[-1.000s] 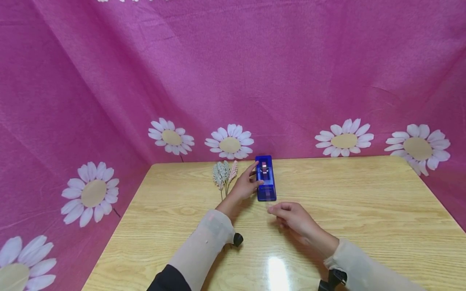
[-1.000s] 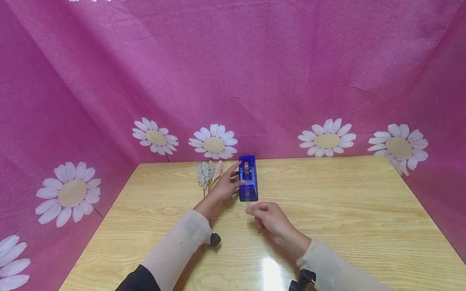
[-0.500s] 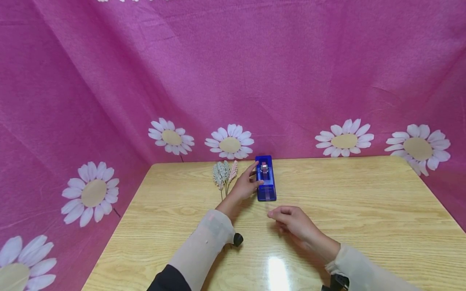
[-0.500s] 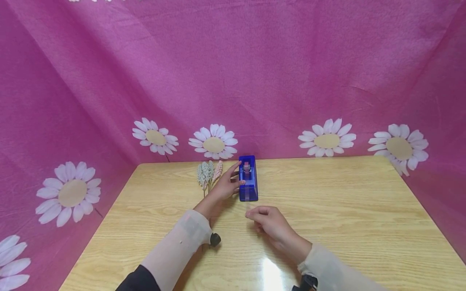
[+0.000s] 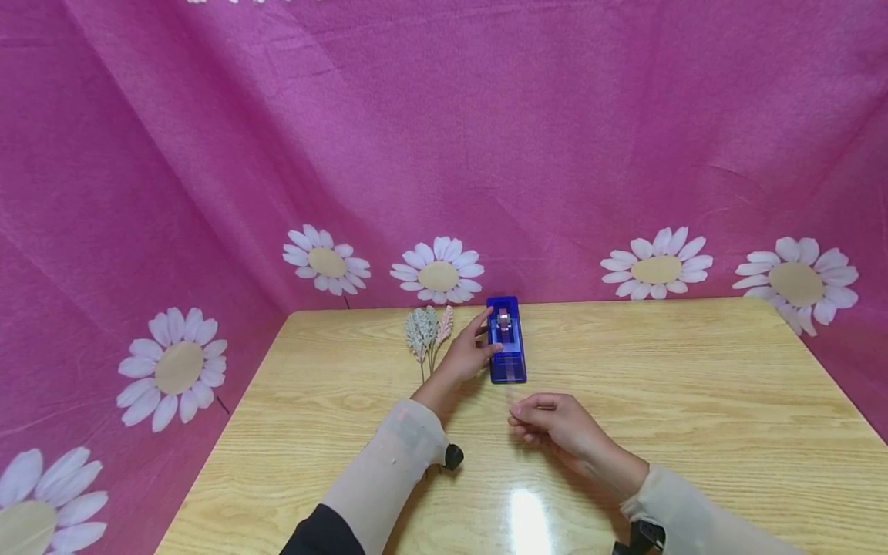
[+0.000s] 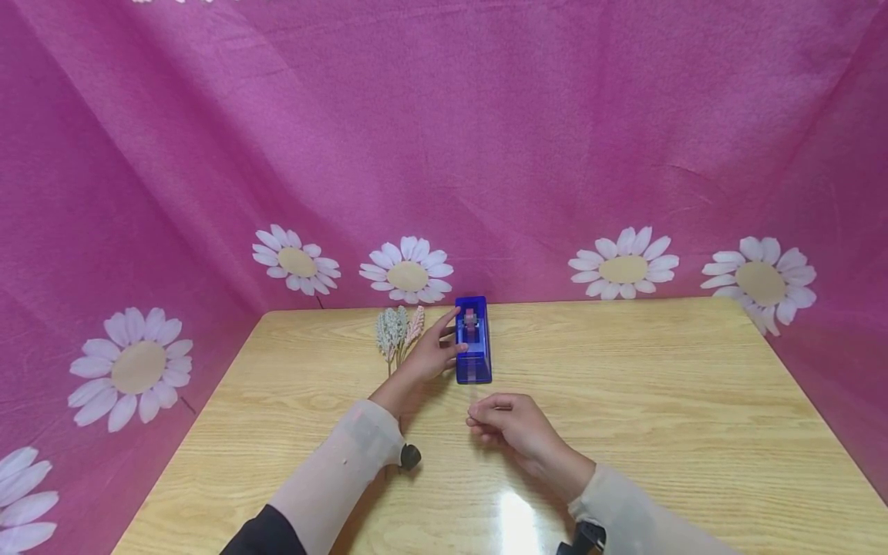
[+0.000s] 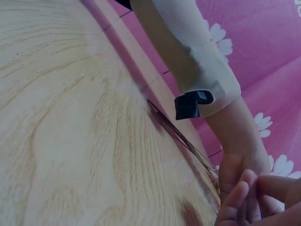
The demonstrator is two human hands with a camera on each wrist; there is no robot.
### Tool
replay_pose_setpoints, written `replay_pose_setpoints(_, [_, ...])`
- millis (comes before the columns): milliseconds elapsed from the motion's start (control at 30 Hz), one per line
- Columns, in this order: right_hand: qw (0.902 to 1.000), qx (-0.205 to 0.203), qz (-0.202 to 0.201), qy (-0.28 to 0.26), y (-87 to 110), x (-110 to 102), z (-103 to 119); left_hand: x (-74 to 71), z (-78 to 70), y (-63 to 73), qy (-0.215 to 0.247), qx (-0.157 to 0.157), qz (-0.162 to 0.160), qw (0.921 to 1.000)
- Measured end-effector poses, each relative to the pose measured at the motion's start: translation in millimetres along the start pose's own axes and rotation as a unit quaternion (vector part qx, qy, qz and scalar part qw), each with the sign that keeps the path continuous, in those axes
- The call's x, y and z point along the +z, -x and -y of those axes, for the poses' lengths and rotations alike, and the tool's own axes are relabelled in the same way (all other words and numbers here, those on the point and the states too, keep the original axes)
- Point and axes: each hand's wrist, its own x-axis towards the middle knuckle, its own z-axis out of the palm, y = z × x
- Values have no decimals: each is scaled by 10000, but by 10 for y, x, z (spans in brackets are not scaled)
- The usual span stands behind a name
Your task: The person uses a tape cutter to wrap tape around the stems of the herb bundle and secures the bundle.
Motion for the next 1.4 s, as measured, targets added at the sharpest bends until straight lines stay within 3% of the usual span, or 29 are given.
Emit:
replay_pose_setpoints(200, [9999, 25, -58, 85, -2, 0, -4, 1, -17, 4, 81, -84, -11, 9999])
replay_pose_setpoints(433, [9994, 207, -76, 252, -9, -5, -20, -31, -29, -11, 484, -337, 108, 9982])
replay_pose_setpoints(533, [9994, 246, -67, 241, -14, -6, -29, -93, -60, 10, 359, -475, 125, 9982])
replay_pose_setpoints(733, [9995, 236, -33, 184, -16, -19, -48, -271, -143, 155, -288, -399, 26, 9988])
replay_pose_setpoints(1133, [9995, 255, -33, 203, -17, -17, -56, -507, -88, 551, 205, -246, -789, 9964])
replay_pose_setpoints(1400, [9996, 260, -17, 133, -20, -48, -83, -657, 79, 761, 1003, -278, -1338, 9855])
